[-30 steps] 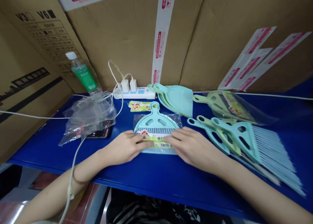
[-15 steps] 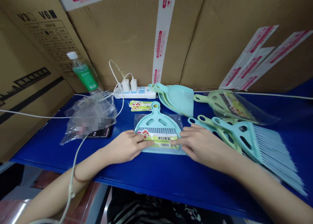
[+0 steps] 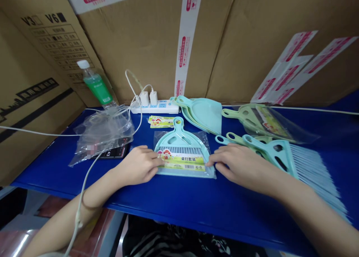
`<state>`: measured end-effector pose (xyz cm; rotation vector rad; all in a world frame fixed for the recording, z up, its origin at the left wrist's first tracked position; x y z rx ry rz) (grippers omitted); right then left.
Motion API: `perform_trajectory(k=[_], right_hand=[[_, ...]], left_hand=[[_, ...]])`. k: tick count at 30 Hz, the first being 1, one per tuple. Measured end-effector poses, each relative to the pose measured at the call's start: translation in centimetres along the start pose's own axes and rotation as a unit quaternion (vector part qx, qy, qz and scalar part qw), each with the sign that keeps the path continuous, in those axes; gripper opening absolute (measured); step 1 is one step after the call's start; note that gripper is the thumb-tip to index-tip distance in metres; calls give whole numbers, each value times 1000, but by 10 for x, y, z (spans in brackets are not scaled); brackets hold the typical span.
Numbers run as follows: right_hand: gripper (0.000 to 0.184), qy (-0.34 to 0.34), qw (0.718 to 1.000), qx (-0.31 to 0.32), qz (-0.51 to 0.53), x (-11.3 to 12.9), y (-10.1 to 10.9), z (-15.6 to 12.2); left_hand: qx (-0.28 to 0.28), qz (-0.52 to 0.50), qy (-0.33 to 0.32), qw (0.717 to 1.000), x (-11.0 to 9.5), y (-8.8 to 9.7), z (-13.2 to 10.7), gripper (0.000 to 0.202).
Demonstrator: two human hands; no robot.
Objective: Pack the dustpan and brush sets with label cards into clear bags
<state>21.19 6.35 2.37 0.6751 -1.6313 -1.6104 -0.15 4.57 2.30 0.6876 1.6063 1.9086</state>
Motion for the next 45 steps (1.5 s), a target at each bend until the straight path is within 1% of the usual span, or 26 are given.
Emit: perform_trajectory(k=[4, 10, 13, 18, 21, 27, 30, 34, 38, 42, 45], right_hand=[[33, -7, 1000, 8, 3, 0, -1, 1], [29, -13, 999, 17, 38, 2, -4, 7], [28, 11, 999, 10, 29, 5, -4, 9], [25, 72, 996, -31, -52, 15, 1, 9], [25, 95, 991, -52, -77, 18, 2, 8], [23, 124, 985, -86, -88, 21, 1, 8], [23, 137, 982, -101, -84, 23, 2, 8], [20, 147, 981, -102, -79, 26, 1, 9], [17, 158, 979, -105, -68, 31, -5, 11], [25, 173, 976, -109, -73, 38, -14, 15], [30, 161, 978, -105, -83, 39, -21, 18]], left_hand=[[-16, 12, 17, 1000, 3, 4, 1, 27], [-28, 17, 5, 999, 2, 4, 2, 23], [-34, 28, -3, 999, 2, 3, 1, 25], [-57, 49, -34, 997, 0, 1, 0, 25], [-61, 61, -41, 995, 0, 0, -1, 23], [-67, 74, -47, 994, -2, 1, -1, 20], [-84, 75, -58, 992, -4, 4, -1, 22], [-101, 67, -65, 990, -5, 6, -2, 28], [-83, 69, -73, 992, -8, 2, -1, 26], [-41, 78, -80, 993, -12, -6, 1, 28], [-22, 79, -68, 994, -13, -10, 2, 30]])
Point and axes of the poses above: each hand's wrist, its own z-axis towards the middle knuckle, its own y-axis out of the back of the hand, x = y × z, the point moved 5 cm from there along z, towards the middle knuckle, and after that the axes turned 10 degrees about y, right-handed, at the moved point
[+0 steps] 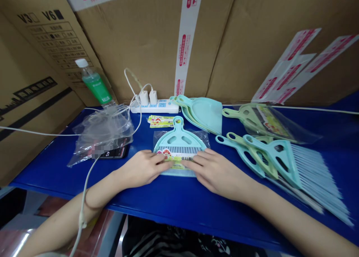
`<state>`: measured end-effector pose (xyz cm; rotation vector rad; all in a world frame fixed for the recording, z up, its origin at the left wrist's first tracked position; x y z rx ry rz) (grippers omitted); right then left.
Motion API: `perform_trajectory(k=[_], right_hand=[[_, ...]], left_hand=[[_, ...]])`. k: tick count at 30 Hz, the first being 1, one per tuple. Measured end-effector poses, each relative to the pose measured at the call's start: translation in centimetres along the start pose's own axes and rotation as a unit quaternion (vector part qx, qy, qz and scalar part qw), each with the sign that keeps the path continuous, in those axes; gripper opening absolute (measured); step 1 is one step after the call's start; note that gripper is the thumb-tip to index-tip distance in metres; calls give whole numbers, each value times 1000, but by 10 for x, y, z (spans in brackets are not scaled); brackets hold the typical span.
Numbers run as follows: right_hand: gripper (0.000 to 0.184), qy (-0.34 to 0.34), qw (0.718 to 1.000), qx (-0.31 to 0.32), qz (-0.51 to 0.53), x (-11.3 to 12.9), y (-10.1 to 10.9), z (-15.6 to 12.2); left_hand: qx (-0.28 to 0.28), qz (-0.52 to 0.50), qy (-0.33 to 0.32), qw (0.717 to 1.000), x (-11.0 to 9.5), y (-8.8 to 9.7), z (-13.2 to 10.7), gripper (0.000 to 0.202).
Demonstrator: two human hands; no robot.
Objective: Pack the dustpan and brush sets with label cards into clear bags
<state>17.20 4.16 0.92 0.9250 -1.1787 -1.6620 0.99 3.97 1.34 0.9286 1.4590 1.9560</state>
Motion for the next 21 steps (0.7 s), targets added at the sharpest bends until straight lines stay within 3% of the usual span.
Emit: perform_trajectory(k=[11, 21], right_hand=[[24, -27, 999, -15, 17, -10, 9, -6], [24, -69, 998, 14, 3, -25, 17, -14]], left_hand=[[41, -39, 37, 998, 9, 2, -2, 26], [18, -41, 60, 997, 17, 11, -5, 24]])
Point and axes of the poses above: each hand's wrist, its own z-axis towards the middle knuckle, its own y-axis out of the back of the hand, x = y × z, the point moved 5 cm from there along z, towards the middle knuckle, and after that the axes turned 10 degrees about y, right-handed, at the moved point
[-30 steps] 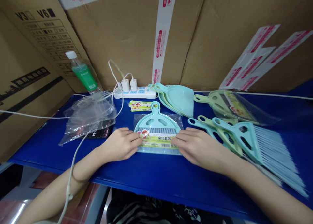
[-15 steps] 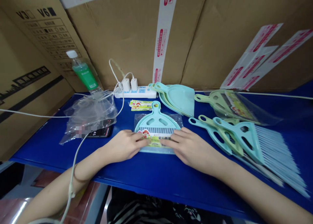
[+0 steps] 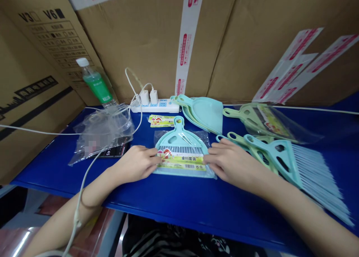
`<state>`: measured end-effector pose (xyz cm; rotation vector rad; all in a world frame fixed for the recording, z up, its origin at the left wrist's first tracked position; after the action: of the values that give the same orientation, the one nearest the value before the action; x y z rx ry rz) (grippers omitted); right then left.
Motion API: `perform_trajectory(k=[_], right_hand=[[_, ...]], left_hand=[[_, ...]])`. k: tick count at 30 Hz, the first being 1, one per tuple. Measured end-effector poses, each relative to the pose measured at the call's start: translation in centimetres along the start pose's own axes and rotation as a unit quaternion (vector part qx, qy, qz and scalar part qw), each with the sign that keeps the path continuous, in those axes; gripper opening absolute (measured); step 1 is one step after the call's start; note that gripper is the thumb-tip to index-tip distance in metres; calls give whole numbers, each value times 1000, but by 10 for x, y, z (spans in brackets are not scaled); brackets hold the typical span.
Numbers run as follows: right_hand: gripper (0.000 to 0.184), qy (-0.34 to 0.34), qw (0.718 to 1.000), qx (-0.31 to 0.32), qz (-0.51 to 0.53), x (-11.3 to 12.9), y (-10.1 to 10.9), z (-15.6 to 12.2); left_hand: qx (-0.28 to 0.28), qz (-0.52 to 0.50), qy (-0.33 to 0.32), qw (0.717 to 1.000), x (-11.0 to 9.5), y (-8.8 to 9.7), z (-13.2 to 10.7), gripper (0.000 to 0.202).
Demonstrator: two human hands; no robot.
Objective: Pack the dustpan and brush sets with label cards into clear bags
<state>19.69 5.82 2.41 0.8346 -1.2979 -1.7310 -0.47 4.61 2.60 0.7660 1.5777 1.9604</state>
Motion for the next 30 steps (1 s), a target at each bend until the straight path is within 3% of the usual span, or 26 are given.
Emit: perform_trajectory(k=[19, 25, 30], right_hand=[[22, -122, 980, 133, 79, -3, -6, -5], [16, -153, 981, 76, 91, -2, -3, -4], [11, -206, 966, -32, 153, -13, -2, -4]], left_hand=[[78, 13, 85, 993, 3, -7, 4, 22], [77, 29, 74, 994, 3, -9, 5, 16], [60, 16, 53, 997, 1, -10, 3, 21]])
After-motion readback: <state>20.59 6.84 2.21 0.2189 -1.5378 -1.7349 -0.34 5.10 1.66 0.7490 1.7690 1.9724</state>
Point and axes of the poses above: each hand's wrist, its own z-axis towards the middle knuckle, its own y-axis out of the back of the hand, x = y × z, the point moved 5 cm from there along z, towards the middle knuckle, and after that the axes turned 10 degrees about y, right-handed, at the moved point
